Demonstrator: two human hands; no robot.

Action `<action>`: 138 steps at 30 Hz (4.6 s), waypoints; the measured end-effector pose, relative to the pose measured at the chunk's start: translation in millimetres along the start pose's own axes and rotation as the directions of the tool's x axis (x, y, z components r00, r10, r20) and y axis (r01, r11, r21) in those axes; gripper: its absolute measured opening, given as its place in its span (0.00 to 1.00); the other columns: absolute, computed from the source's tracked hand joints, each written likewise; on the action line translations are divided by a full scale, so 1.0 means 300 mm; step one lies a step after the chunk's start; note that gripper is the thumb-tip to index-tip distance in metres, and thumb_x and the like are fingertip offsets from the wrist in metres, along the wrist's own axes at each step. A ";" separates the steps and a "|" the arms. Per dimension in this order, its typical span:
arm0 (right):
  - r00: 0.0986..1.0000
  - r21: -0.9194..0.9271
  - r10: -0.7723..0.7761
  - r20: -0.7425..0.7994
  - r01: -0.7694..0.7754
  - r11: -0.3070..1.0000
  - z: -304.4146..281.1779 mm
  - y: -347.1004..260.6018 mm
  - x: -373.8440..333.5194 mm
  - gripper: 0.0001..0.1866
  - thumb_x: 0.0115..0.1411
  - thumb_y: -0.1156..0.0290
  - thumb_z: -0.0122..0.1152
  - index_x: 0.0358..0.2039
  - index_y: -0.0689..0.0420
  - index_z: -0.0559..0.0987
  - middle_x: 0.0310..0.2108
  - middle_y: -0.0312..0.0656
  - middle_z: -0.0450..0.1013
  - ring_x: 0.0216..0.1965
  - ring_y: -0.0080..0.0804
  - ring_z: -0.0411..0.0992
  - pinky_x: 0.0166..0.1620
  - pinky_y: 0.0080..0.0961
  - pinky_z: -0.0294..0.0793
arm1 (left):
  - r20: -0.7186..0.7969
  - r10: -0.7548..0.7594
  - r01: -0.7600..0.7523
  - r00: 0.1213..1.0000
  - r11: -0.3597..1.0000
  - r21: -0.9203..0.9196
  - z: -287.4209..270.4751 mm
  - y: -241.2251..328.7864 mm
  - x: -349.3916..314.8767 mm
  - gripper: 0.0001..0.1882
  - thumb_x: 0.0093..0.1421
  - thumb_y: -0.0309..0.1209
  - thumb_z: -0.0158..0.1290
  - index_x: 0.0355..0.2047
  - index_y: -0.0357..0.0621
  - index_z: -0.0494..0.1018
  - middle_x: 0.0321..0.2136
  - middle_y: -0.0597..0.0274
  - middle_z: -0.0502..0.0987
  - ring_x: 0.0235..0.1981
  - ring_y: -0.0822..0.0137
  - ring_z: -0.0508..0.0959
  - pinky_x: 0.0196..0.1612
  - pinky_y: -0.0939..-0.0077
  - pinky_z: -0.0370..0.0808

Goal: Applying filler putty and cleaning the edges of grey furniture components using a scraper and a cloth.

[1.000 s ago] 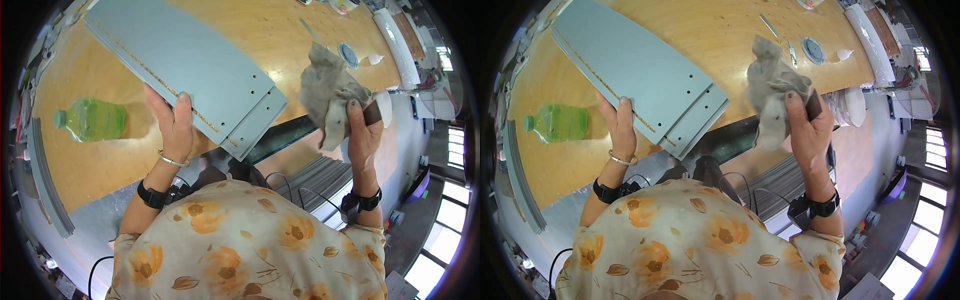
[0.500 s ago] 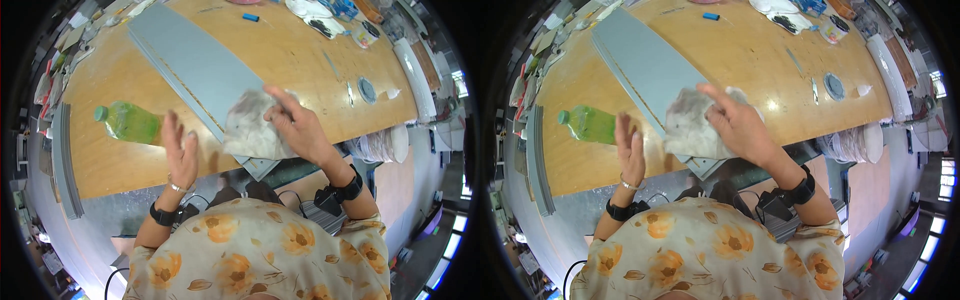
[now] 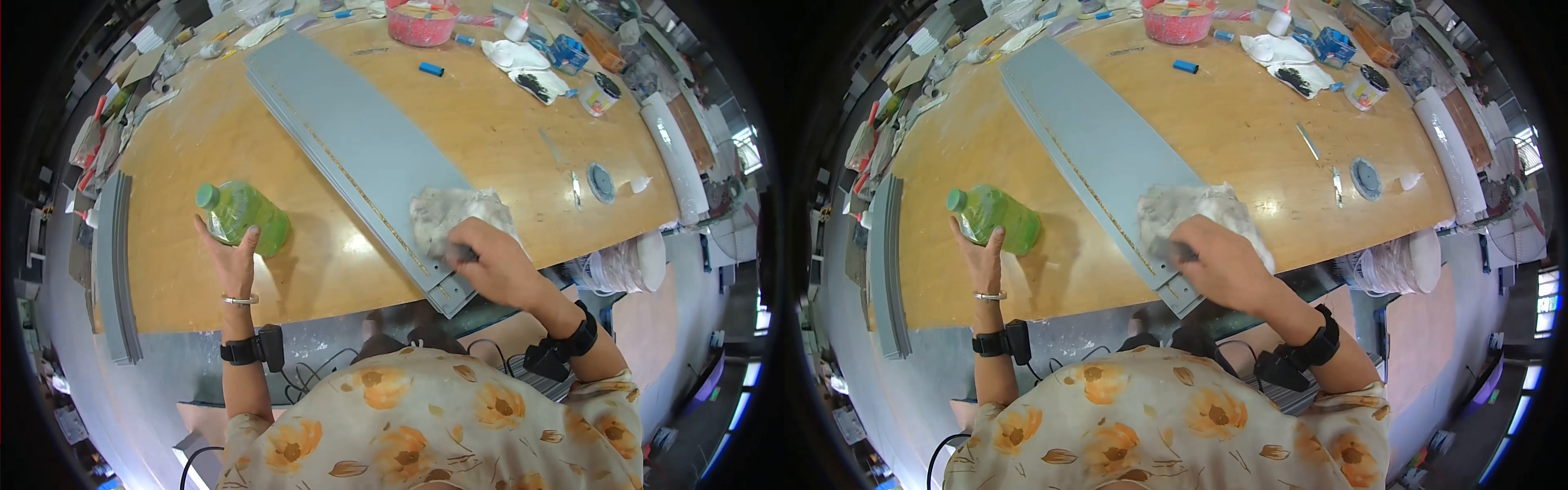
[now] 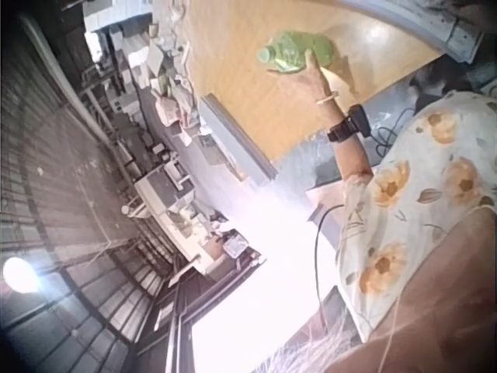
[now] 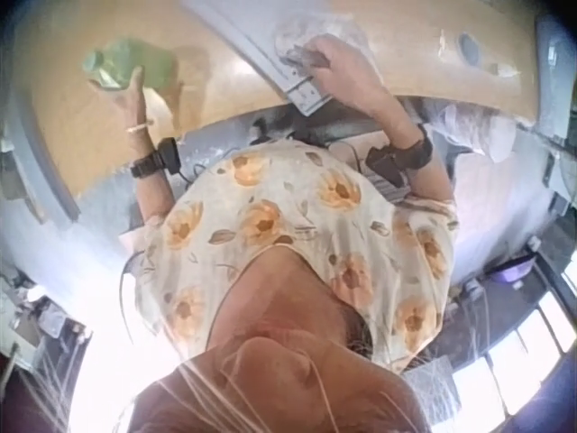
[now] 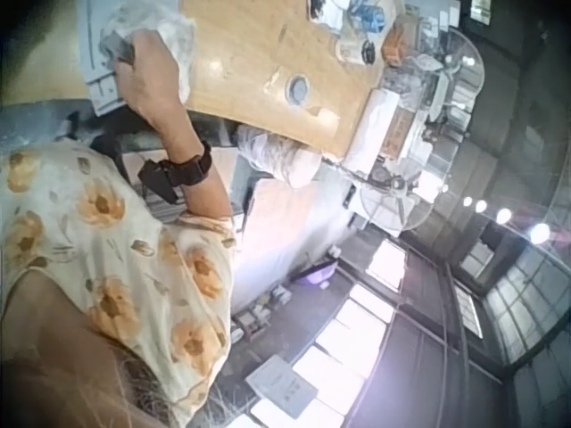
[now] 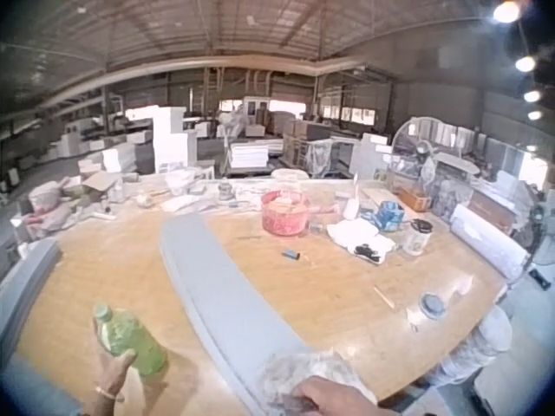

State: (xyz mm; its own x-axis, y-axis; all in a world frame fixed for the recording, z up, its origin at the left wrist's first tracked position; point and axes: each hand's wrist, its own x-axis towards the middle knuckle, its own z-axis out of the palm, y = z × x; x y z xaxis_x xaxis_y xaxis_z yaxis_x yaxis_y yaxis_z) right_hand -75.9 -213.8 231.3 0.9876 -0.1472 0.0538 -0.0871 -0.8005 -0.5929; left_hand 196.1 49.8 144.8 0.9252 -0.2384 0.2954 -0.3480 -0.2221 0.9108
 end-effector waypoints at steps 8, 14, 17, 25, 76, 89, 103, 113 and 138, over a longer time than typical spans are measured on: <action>0.829 0.848 0.553 -0.084 -0.233 0.477 -0.037 -0.021 0.041 0.14 0.59 0.66 0.54 0.40 0.63 0.73 0.29 0.36 0.73 0.27 0.19 0.68 0.31 0.20 0.68 | -0.054 0.056 -0.050 0.997 0.994 0.097 0.073 0.014 0.017 0.47 0.40 0.34 0.68 0.56 0.32 0.54 0.50 0.45 0.65 0.52 0.56 0.66 0.55 0.66 0.63; 0.837 0.961 0.544 0.067 -0.201 0.191 -0.008 -0.072 0.088 0.16 0.55 0.62 0.58 0.37 0.62 0.76 0.23 0.33 0.73 0.18 0.13 0.65 0.18 0.13 0.59 | 0.413 0.367 -0.502 0.834 0.815 0.289 0.099 0.306 -0.094 0.39 0.36 0.27 0.66 0.51 0.38 0.63 0.43 0.50 0.70 0.45 0.54 0.69 0.49 0.64 0.67; 0.857 0.950 0.500 0.122 -0.247 0.192 0.020 -0.101 0.106 0.15 0.55 0.60 0.56 0.34 0.61 0.77 0.23 0.33 0.72 0.17 0.14 0.65 0.19 0.14 0.60 | 0.460 0.456 -0.607 0.762 0.749 0.264 0.108 0.375 -0.135 0.38 0.36 0.30 0.65 0.49 0.38 0.63 0.38 0.52 0.71 0.39 0.53 0.70 0.47 0.62 0.64; 0.847 0.844 0.491 0.205 -0.407 0.350 0.031 -0.146 0.110 0.16 0.56 0.59 0.54 0.29 0.62 0.77 0.22 0.30 0.67 0.25 0.15 0.61 0.28 0.19 0.63 | 0.513 0.426 -0.632 0.745 0.697 0.339 0.098 0.450 -0.155 0.35 0.37 0.28 0.65 0.48 0.40 0.64 0.39 0.54 0.71 0.41 0.54 0.69 0.45 0.62 0.64; 0.776 0.681 0.495 -0.391 -0.117 0.722 -0.120 -0.071 -0.104 0.14 0.58 0.69 0.52 0.42 0.64 0.74 0.31 0.40 0.74 0.30 0.24 0.70 0.33 0.22 0.70 | 0.251 0.233 -0.318 0.940 0.867 0.385 0.068 0.191 -0.026 0.39 0.42 0.32 0.66 0.53 0.37 0.60 0.45 0.51 0.70 0.47 0.58 0.70 0.51 0.66 0.67; 0.993 -0.205 -0.108 -0.036 0.099 0.974 0.086 -0.028 -0.230 0.36 0.35 0.77 0.65 0.50 0.49 0.73 0.23 0.36 0.62 0.20 0.32 0.65 0.22 0.28 0.65 | -0.061 0.087 -0.081 0.994 0.992 0.096 0.091 -0.019 0.048 0.44 0.47 0.32 0.65 0.58 0.31 0.51 0.52 0.48 0.63 0.54 0.59 0.64 0.56 0.67 0.62; 0.993 -0.301 -0.101 0.057 0.114 0.947 0.053 -0.063 -0.214 0.29 0.43 0.72 0.60 0.50 0.45 0.72 0.23 0.36 0.61 0.17 0.31 0.66 0.20 0.25 0.66 | 0.777 0.529 -0.760 0.341 0.642 -0.104 0.333 0.332 -0.204 0.31 0.56 0.50 0.49 0.56 0.47 0.64 0.58 0.63 0.63 0.61 0.58 0.59 0.63 0.54 0.48; 0.998 -0.328 -0.069 0.007 0.068 0.942 0.070 -0.061 -0.241 0.25 0.44 0.74 0.62 0.46 0.43 0.75 0.23 0.35 0.63 0.19 0.29 0.67 0.21 0.24 0.67 | 0.785 0.512 -0.727 0.349 0.676 -0.118 0.344 0.329 -0.198 0.32 0.54 0.48 0.52 0.56 0.49 0.64 0.58 0.62 0.63 0.62 0.56 0.58 0.63 0.53 0.46; 0.947 0.660 0.315 -0.069 -0.193 0.726 -0.010 0.284 -0.192 0.24 0.51 0.66 0.65 0.49 0.57 0.74 0.42 0.39 0.71 0.34 0.27 0.67 0.38 0.23 0.69 | 0.790 -0.019 0.250 0.613 0.953 -0.170 0.370 0.327 -0.589 0.61 0.45 0.38 0.66 0.64 0.35 0.30 0.63 0.48 0.45 0.64 0.56 0.48 0.63 0.60 0.49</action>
State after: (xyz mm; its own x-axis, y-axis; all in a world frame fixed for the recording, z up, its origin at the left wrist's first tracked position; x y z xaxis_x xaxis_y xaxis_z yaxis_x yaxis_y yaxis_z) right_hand -140.5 -275.3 180.0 0.8987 -0.4312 -0.0804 -0.1680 -0.1690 -0.9712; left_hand -18.2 -34.7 149.9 0.4546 -0.8884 -0.0642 -0.0751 -0.1100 0.9911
